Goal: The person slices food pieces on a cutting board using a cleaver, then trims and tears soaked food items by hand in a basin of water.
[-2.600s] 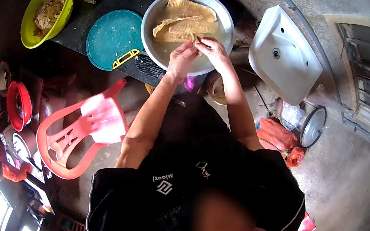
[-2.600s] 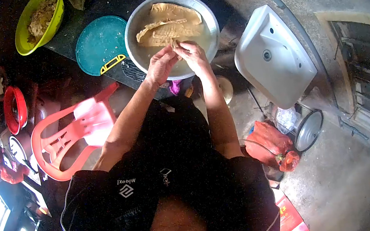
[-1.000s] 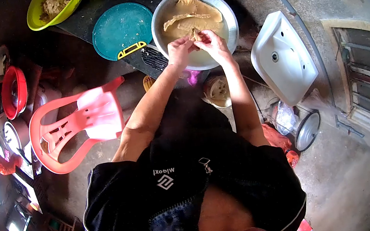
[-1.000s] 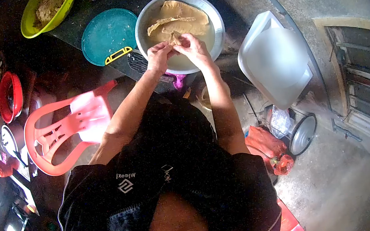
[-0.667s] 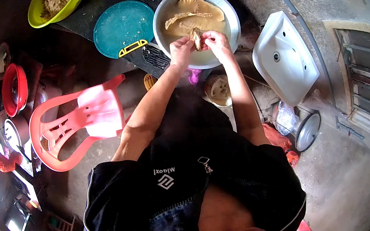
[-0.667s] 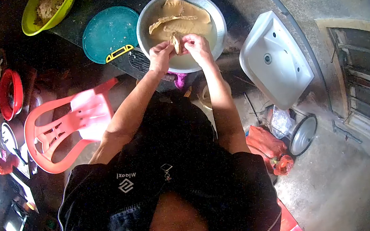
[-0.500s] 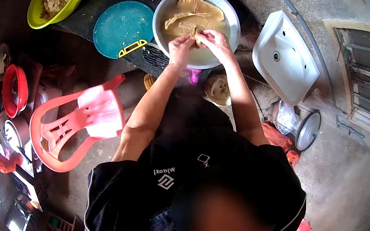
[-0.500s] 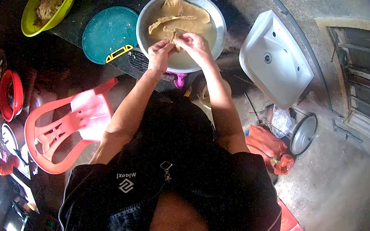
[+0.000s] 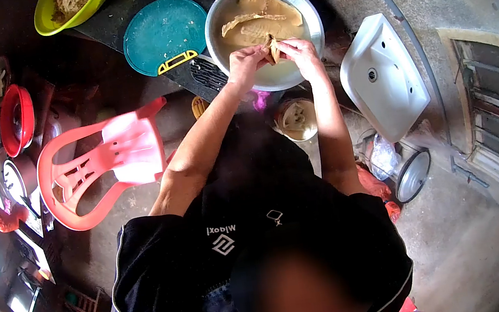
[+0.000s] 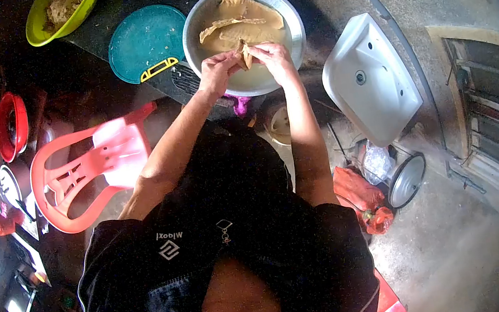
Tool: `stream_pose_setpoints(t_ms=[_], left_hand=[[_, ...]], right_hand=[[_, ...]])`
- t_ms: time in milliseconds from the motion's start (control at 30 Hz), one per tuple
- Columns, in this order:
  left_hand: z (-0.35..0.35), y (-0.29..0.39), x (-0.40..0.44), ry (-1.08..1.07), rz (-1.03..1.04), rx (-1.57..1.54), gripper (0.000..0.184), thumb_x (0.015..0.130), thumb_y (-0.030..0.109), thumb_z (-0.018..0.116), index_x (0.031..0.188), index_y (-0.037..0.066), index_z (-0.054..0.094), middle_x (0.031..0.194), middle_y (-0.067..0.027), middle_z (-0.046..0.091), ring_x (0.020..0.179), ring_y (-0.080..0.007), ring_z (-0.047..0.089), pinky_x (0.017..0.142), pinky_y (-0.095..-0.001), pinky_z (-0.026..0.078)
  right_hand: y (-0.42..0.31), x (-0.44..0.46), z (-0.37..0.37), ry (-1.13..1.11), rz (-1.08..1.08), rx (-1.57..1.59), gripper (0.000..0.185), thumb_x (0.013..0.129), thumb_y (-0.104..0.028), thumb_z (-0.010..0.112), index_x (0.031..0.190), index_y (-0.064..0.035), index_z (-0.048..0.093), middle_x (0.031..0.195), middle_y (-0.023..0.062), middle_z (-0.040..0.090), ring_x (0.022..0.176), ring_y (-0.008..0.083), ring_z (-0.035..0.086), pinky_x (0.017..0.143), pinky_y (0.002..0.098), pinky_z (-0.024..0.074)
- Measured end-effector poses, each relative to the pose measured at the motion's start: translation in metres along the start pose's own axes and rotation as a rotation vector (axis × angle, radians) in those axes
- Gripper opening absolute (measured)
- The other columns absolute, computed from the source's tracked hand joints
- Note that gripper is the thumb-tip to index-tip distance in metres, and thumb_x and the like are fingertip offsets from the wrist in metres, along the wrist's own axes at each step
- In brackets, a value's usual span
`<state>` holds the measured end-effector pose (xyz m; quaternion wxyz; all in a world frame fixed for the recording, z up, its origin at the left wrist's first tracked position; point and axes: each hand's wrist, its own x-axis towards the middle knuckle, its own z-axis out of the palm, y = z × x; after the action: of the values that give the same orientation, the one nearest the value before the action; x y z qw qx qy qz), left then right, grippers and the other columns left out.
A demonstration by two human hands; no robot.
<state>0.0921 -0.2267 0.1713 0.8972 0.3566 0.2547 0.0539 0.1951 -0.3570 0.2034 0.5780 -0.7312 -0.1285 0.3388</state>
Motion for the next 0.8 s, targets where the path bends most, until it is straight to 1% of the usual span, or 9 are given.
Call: stream_pose_setpoints(t_ms=[100,233,300,467,567,600,667,733,800], left_hand=[[0.003,0.0,0.0,-0.01,-0.019,-0.012,0.015,0.086,0.005,0.058,0.092,-0.007,0.064,0.086,-0.0121,0.066,0.077,-0.0176,0.064,0.075,-0.0276,0.054],[0.013,0.008,-0.002,0.055,-0.06,0.087,0.017,0.086,0.007,0.058,0.09,-0.009,0.063,0.086,-0.0135,0.065,0.076,-0.0205,0.065,0.074,-0.029,0.055],[0.012,0.007,0.002,0.05,-0.058,0.059,0.019,0.086,0.008,0.057,0.09,-0.01,0.063,0.086,-0.0147,0.065,0.074,-0.0216,0.065,0.072,-0.0301,0.056],[-0.005,0.003,0.01,-0.029,-0.078,0.054,0.02,0.084,0.005,0.053,0.089,-0.012,0.062,0.085,-0.016,0.065,0.076,-0.023,0.065,0.072,-0.0326,0.057],[0.003,0.002,0.008,0.127,-0.009,0.008,0.018,0.082,0.004,0.054,0.082,-0.013,0.061,0.077,-0.0155,0.064,0.067,-0.0232,0.065,0.065,-0.0304,0.056],[0.0,0.002,0.01,0.108,-0.005,0.063,0.018,0.082,0.005,0.054,0.083,-0.012,0.061,0.08,-0.0153,0.064,0.07,-0.0228,0.065,0.068,-0.0312,0.057],[-0.007,0.001,0.015,0.069,0.0,0.176,0.018,0.083,0.006,0.056,0.087,-0.011,0.062,0.084,-0.0149,0.064,0.077,-0.0219,0.065,0.073,-0.0328,0.057],[0.0,0.009,0.012,0.092,-0.073,0.065,0.018,0.082,0.007,0.056,0.088,-0.009,0.062,0.084,-0.0145,0.064,0.077,-0.0223,0.065,0.073,-0.0338,0.057],[0.0,0.008,0.012,0.102,-0.191,-0.027,0.017,0.082,0.007,0.056,0.09,-0.007,0.061,0.084,-0.0146,0.065,0.076,-0.023,0.065,0.073,-0.0348,0.057]], right_hand=[[-0.005,0.002,-0.006,-0.052,0.013,-0.051,0.029,0.086,-0.023,0.063,0.099,0.0019,0.067,0.092,0.0068,0.066,0.08,0.0124,0.061,0.073,0.0252,0.0493],[-0.031,-0.008,0.005,0.056,-0.226,-0.709,0.021,0.08,-0.017,0.064,0.092,-0.0004,0.067,0.081,0.0132,0.067,0.074,0.0187,0.065,0.068,0.0281,0.0499],[-0.028,-0.011,0.018,0.117,-0.324,-0.654,0.019,0.075,-0.015,0.063,0.086,-0.0005,0.066,0.079,0.0156,0.066,0.071,0.0236,0.065,0.067,0.0314,0.0503],[-0.026,-0.012,0.027,0.138,-0.269,-0.719,0.016,0.074,-0.011,0.064,0.086,-0.0016,0.066,0.081,0.0145,0.066,0.074,0.0254,0.065,0.069,0.0336,0.0508],[-0.007,-0.005,0.029,0.155,-0.402,-0.807,0.021,0.074,-0.013,0.066,0.092,-0.0027,0.064,0.089,0.0146,0.063,0.081,0.0277,0.062,0.074,0.0355,0.0497],[-0.016,-0.011,0.035,0.132,-0.371,-0.89,0.028,0.074,-0.015,0.068,0.098,-0.0022,0.061,0.095,0.0155,0.059,0.089,0.0305,0.058,0.08,0.0383,0.0473],[-0.015,-0.013,0.035,0.17,-0.434,-0.927,0.024,0.077,-0.013,0.065,0.098,-0.0019,0.062,0.097,0.0161,0.059,0.094,0.0307,0.057,0.083,0.0378,0.0463],[-0.017,-0.014,0.034,0.176,-0.488,-0.916,0.018,0.08,-0.011,0.061,0.095,-0.0006,0.062,0.095,0.0159,0.059,0.092,0.0318,0.057,0.082,0.0383,0.0465],[-0.011,-0.012,0.029,0.085,-0.398,-0.886,0.018,0.082,-0.012,0.059,0.095,0.0,0.061,0.093,0.0167,0.058,0.09,0.0324,0.057,0.08,0.04,0.0467]])
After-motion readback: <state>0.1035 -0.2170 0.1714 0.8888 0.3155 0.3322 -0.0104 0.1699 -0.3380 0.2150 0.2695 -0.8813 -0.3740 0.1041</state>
